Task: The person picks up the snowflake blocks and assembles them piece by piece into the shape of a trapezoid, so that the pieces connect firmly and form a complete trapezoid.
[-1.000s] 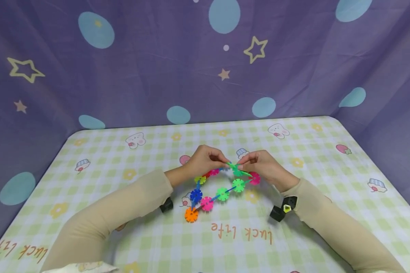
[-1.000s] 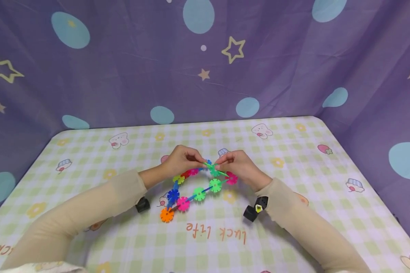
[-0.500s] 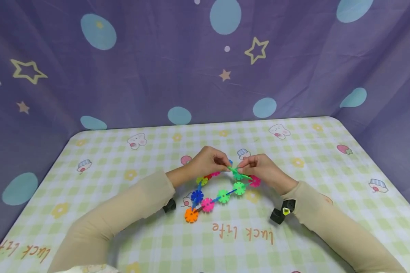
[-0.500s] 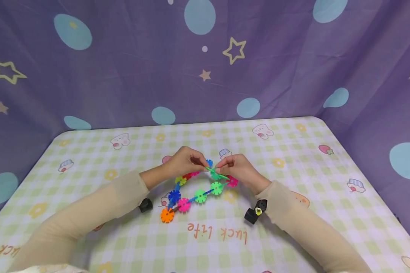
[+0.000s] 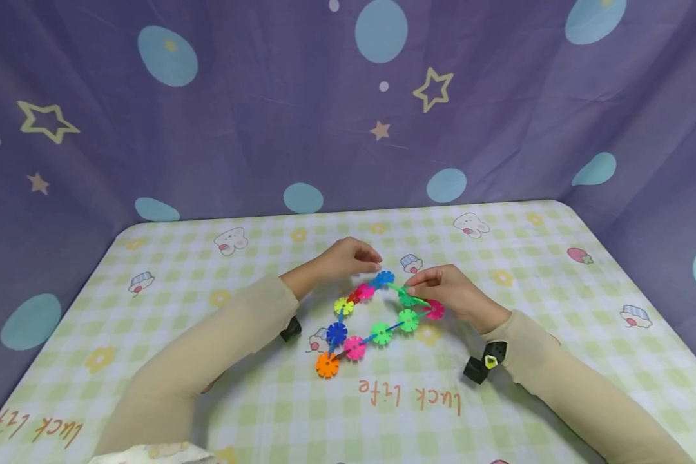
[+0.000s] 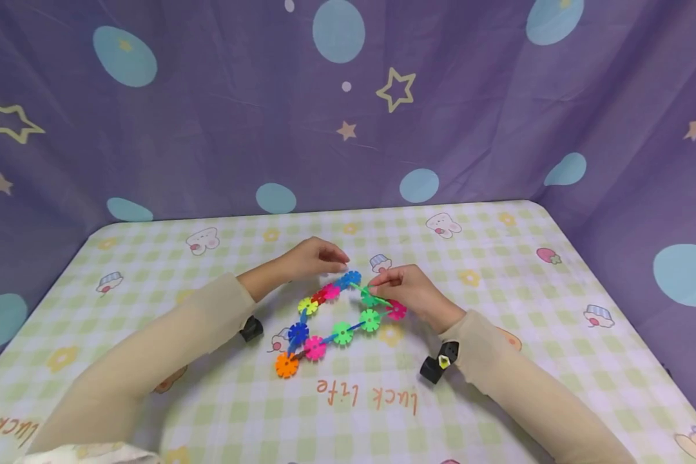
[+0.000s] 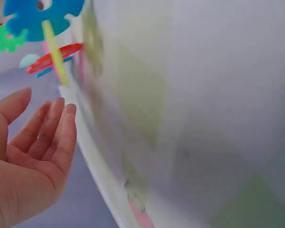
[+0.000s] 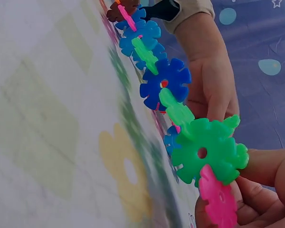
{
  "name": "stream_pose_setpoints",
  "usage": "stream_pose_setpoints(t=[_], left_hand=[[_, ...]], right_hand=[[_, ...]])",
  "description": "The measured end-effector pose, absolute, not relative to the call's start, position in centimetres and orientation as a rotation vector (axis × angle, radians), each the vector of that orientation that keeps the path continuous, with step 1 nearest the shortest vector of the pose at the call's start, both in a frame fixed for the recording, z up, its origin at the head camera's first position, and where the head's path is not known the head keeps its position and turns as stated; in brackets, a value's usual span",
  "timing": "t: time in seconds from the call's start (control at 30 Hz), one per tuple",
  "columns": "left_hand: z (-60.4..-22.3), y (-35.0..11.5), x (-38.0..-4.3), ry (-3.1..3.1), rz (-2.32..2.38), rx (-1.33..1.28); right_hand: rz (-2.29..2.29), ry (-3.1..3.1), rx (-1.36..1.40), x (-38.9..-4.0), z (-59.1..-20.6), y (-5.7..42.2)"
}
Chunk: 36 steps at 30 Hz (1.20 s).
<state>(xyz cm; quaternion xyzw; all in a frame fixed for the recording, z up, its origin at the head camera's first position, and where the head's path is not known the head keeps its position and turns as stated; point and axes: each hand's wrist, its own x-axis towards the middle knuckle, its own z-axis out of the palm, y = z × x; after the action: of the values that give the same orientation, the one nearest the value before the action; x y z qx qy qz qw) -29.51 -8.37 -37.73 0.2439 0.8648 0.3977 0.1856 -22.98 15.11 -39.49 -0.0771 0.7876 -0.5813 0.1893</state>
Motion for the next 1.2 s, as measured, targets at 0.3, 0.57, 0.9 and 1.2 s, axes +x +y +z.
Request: stream_pose_setpoints(t=[0.3,0.57,0.9,1.2], left_hand=[[-38.0,-6.9,-30.1,2.357,1.041,0.370],[-38.1,-7.3,-30.1,2.249,1.114,0.308],[-38.0,-8.8,-29.3,2.102,1.274,0.243],[-38.1,-9.4,-28.8,2.045,1.316,0.264]], right_hand=[[-1.679,2.180,-0.208,-23.1,-40.0,14.8],[-1.716,2.161,-0.180,-23.3,-40.5,14.8],[-1.720,2.164,-0.160,-23.2,-40.8,15.1],[-1.694,2.178,-0.164,-23.2,-41.0,15.2]])
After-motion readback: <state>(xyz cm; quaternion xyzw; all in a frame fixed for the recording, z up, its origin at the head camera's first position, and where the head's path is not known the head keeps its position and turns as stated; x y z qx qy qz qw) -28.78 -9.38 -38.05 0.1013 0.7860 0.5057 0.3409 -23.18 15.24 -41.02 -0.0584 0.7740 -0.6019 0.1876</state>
